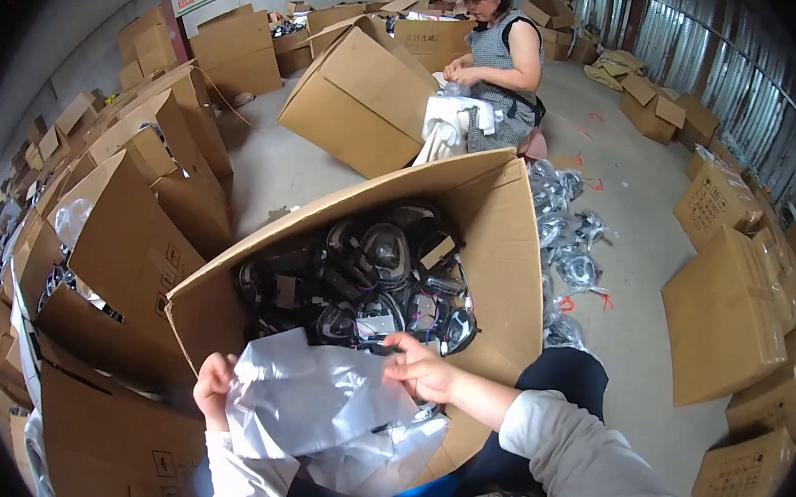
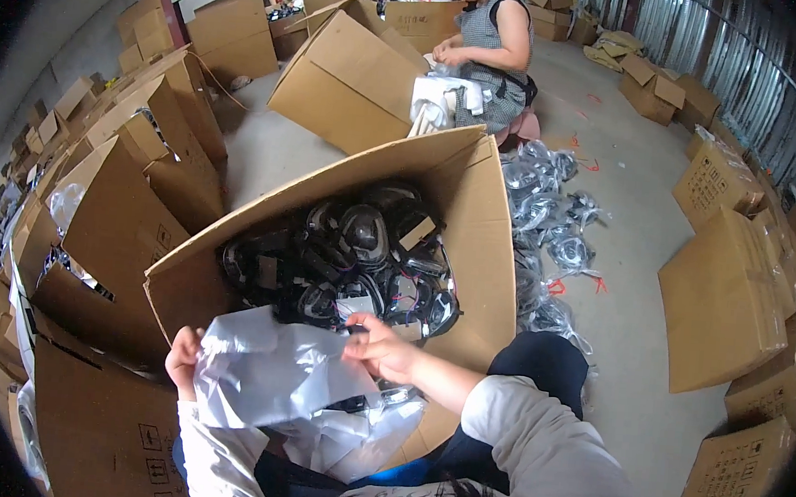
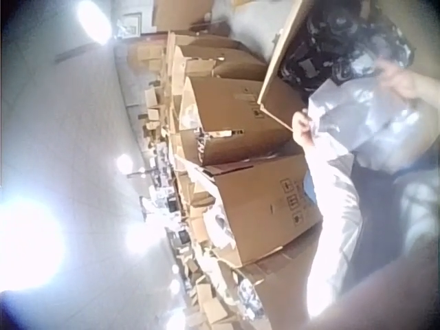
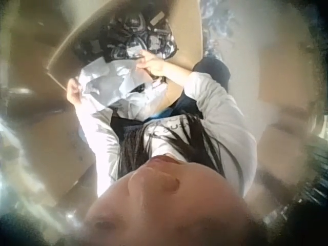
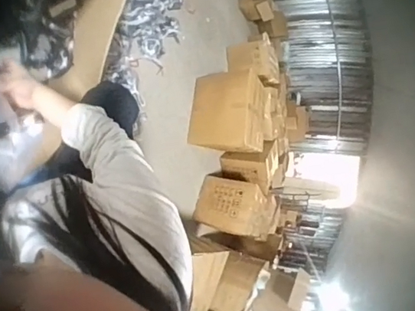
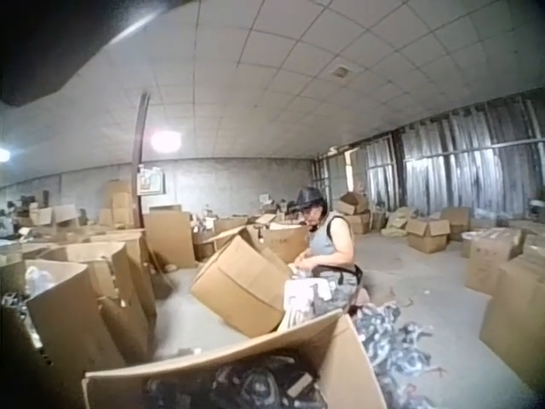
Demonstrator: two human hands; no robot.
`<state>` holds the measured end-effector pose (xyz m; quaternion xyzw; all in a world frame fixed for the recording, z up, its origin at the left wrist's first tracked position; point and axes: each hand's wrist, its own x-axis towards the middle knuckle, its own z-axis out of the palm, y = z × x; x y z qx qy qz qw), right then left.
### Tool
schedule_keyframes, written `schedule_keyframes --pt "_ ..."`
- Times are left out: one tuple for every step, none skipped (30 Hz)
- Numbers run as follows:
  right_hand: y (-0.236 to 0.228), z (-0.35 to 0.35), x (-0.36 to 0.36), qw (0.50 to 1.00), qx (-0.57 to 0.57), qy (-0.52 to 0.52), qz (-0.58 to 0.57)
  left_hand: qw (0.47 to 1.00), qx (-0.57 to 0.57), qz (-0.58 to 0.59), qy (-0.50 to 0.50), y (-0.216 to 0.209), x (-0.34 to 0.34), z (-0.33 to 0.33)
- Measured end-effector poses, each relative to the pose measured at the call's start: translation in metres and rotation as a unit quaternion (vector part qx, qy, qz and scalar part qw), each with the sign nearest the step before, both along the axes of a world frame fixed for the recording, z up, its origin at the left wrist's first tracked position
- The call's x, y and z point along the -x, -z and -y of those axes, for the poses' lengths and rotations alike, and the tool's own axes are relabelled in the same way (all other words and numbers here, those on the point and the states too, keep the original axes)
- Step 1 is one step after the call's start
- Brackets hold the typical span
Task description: The person packs vehicle lights into plastic bags, picking the lights from a cardboard box and inserting them into the bags by hand.
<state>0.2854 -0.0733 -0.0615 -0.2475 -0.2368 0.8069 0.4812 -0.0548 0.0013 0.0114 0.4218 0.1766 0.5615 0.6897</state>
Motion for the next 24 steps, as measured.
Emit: schedule_keyframes --pt "-0.003 -0.006 -0.006 0.999 -0.026 0.040 0.005 0.985 -0.004 -0.162 -0.053 -0.005 0.005 -0.008" --pt "-0.006 -0.009 -0.012 0.997 -0.036 0.067 0.015 0.964 0.049 -0.212 -0.155 -0.002 0.000 -0.007" --pt "-0.009 -0.011 -0.018 0.994 -0.045 0.095 0.024 0.927 0.101 -0.257 -0.254 0.004 -0.009 -0.003" --pt "-0.018 -0.013 -0.018 0.991 -0.027 0.123 0.047 0.902 -0.010 -0.264 -0.341 0.019 -0.013 -0.003" --pt "-0.021 -0.015 -0.024 0.987 -0.012 0.137 0.086 0.851 -0.062 -0.373 -0.364 0.022 -0.015 -0.003" --pt "-0.025 -0.012 -0.027 0.973 -0.029 0.128 0.189 0.839 -0.113 -0.393 -0.359 0.025 -0.020 0.000" --pt "-0.034 -0.010 -0.029 0.948 -0.043 0.120 0.291 0.824 -0.164 -0.412 -0.351 0.018 -0.037 0.008" --pt "-0.032 -0.009 -0.031 0.947 -0.046 0.126 0.293 0.797 -0.219 -0.470 -0.310 0.010 -0.051 0.015" --pt "-0.025 -0.007 -0.027 0.927 -0.103 0.158 0.323 0.760 -0.270 -0.527 -0.269 0.005 -0.062 0.021" --pt "-0.023 -0.005 -0.023 0.903 -0.163 0.186 0.351 0.785 -0.273 -0.516 -0.209 0.007 -0.071 0.027" --pt "-0.022 -0.004 -0.020 0.922 -0.148 0.160 0.321 0.805 -0.274 -0.505 -0.147 0.014 -0.078 0.034" --pt "-0.018 -0.002 -0.014 0.919 -0.166 0.139 0.329 0.848 -0.199 -0.484 -0.082 0.021 -0.089 0.044" --pt "-0.015 0.001 -0.008 0.915 -0.185 0.121 0.337 0.881 -0.124 -0.457 -0.014 0.027 -0.102 0.055" --pt "-0.011 0.006 0.003 0.929 -0.184 0.092 0.309 0.899 -0.068 -0.429 0.057 0.034 -0.109 0.067" --pt "-0.013 0.014 0.013 0.939 -0.182 0.065 0.284 0.909 -0.013 -0.394 0.132 0.037 -0.120 0.074" --pt "-0.022 0.024 0.024 0.965 -0.125 0.010 0.231 0.888 0.004 -0.429 0.166 0.029 -0.128 0.083" --pt "-0.029 0.032 0.030 0.981 -0.067 -0.043 0.179 0.863 0.018 -0.462 0.203 0.021 -0.133 0.089" --pt "-0.023 0.028 0.028 0.980 -0.071 -0.040 0.179 0.863 0.013 -0.463 0.202 0.030 -0.130 0.086" --pt "-0.013 0.022 0.021 0.967 -0.097 -0.075 0.222 0.870 0.016 -0.440 0.221 0.046 -0.124 0.085" --pt "-0.015 0.020 0.017 0.951 -0.117 -0.111 0.262 0.876 0.024 -0.418 0.242 0.049 -0.120 0.084" --pt "-0.023 0.005 -0.004 0.898 -0.200 -0.055 0.389 0.882 -0.006 -0.448 0.144 0.048 -0.109 0.076" --pt "-0.012 -0.009 -0.037 0.808 -0.278 0.061 0.516 0.879 -0.039 -0.472 0.054 0.034 -0.101 0.064" --pt "-0.006 -0.026 -0.078 0.610 -0.446 0.245 0.607 0.891 0.024 -0.451 -0.034 0.016 -0.096 0.052" --pt "-0.026 -0.028 -0.094 0.843 -0.214 0.272 0.412 0.906 0.032 -0.407 -0.112 0.012 -0.078 0.041"
